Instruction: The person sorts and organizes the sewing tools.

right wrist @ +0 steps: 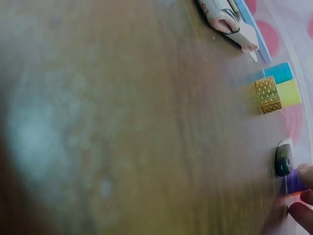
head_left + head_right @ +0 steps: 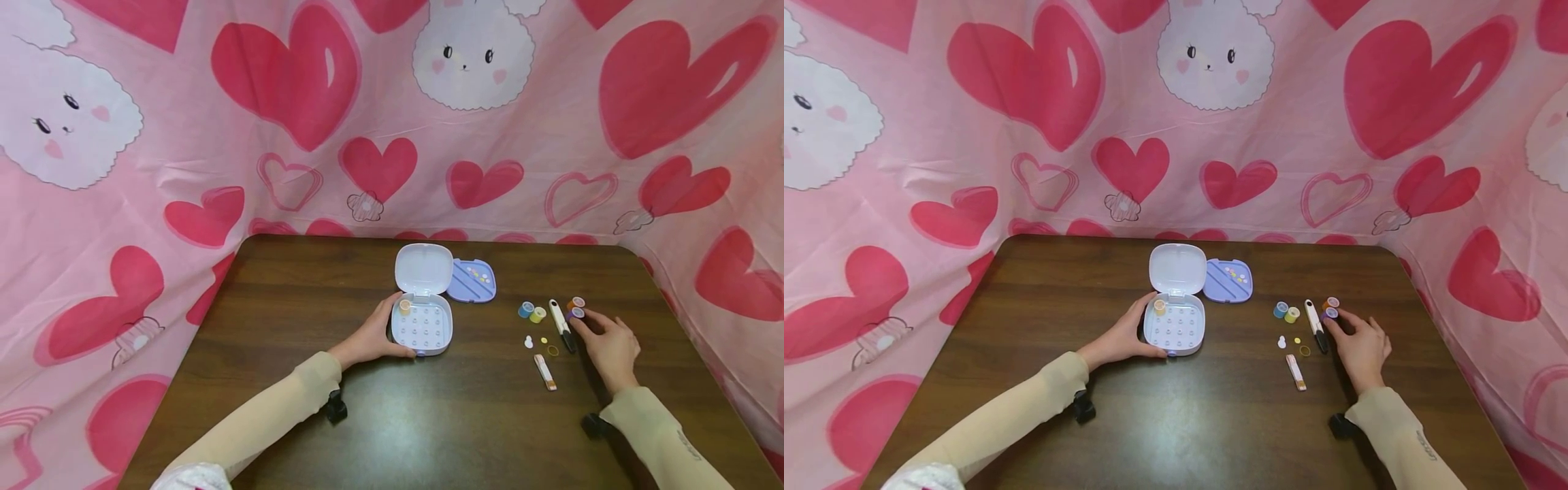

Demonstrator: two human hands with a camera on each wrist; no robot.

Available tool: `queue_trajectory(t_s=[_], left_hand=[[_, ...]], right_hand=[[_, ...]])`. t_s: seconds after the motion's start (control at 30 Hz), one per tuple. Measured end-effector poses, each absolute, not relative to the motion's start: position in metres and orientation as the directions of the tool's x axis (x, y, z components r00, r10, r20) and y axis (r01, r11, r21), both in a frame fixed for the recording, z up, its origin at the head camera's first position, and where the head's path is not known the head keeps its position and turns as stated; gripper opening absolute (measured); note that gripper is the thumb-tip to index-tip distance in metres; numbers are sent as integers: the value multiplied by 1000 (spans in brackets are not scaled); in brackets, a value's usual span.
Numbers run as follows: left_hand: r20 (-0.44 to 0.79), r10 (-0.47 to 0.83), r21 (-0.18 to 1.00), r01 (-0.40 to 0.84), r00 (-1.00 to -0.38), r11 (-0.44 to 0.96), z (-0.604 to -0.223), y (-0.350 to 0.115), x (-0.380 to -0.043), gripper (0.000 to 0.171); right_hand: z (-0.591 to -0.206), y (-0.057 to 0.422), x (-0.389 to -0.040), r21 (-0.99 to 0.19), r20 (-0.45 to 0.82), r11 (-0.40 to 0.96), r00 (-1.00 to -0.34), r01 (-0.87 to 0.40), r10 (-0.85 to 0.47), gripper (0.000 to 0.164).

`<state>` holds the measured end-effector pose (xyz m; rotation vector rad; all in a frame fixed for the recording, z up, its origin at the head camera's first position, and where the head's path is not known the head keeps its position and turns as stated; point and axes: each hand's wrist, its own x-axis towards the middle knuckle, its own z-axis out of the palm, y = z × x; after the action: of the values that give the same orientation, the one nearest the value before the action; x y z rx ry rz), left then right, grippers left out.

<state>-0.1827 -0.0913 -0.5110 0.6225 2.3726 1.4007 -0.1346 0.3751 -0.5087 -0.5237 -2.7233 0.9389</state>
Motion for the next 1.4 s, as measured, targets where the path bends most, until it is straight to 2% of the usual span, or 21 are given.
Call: queue_trajectory(t_s=[0.27, 0.63, 1.1, 1.4], left_hand=[[-55, 517, 873, 210, -854, 439, -510, -91, -183, 124], [-53, 521, 874, 213, -852, 437, -512, -92, -183, 125], [-52, 522, 871, 217, -851, 441, -511, -91, -183, 125], [-56, 527, 873, 214, -848, 438, -512, -92, -184, 125]], right_hand=[[-509, 374, -137, -620, 96, 738, -908, 265, 407, 49], [-510, 376, -137, -626, 119, 736, -902, 256, 415, 53], [-508, 375, -141, -651, 80, 709, -905, 271, 419, 52], [-506, 377, -136, -656, 124, 712, -894, 251, 430, 47]])
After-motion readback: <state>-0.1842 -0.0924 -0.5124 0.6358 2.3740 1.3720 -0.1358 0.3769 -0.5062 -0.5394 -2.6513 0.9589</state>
